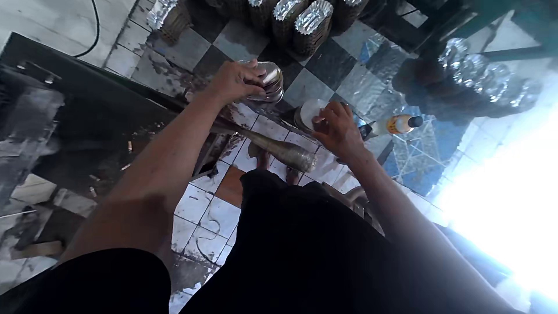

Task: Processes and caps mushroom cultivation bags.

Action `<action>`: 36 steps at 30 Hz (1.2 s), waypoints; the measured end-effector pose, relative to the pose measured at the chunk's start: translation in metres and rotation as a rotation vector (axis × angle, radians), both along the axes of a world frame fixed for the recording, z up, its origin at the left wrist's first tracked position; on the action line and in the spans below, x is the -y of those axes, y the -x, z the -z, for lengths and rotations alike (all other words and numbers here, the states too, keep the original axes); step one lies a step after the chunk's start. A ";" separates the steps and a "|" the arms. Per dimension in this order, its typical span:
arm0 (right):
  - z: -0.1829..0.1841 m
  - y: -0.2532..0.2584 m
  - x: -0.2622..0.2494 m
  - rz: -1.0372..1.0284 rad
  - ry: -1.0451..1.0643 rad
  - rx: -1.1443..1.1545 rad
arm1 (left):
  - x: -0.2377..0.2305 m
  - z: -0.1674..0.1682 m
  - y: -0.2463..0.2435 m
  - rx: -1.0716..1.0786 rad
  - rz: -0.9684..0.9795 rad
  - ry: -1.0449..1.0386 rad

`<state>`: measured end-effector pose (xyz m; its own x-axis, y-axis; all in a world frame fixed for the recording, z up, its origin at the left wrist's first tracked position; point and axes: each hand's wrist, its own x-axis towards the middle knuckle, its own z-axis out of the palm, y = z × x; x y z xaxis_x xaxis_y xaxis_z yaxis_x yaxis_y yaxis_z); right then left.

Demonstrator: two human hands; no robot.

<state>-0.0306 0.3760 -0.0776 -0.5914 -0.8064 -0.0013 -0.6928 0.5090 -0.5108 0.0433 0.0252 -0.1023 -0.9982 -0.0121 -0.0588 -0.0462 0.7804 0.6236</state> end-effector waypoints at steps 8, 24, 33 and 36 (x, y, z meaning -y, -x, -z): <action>0.021 -0.002 0.013 0.071 -0.149 -0.123 | 0.006 0.001 0.002 0.023 -0.040 -0.126; 0.011 0.077 -0.009 -0.075 0.005 0.757 | -0.193 -0.099 -0.209 -0.084 -0.933 -1.536; 0.010 0.069 -0.007 -0.080 0.022 0.758 | -0.148 -0.109 -0.279 -0.322 -0.796 -1.405; 0.009 0.066 -0.011 -0.114 0.054 0.695 | -0.143 -0.117 -0.263 -0.263 -0.913 -1.417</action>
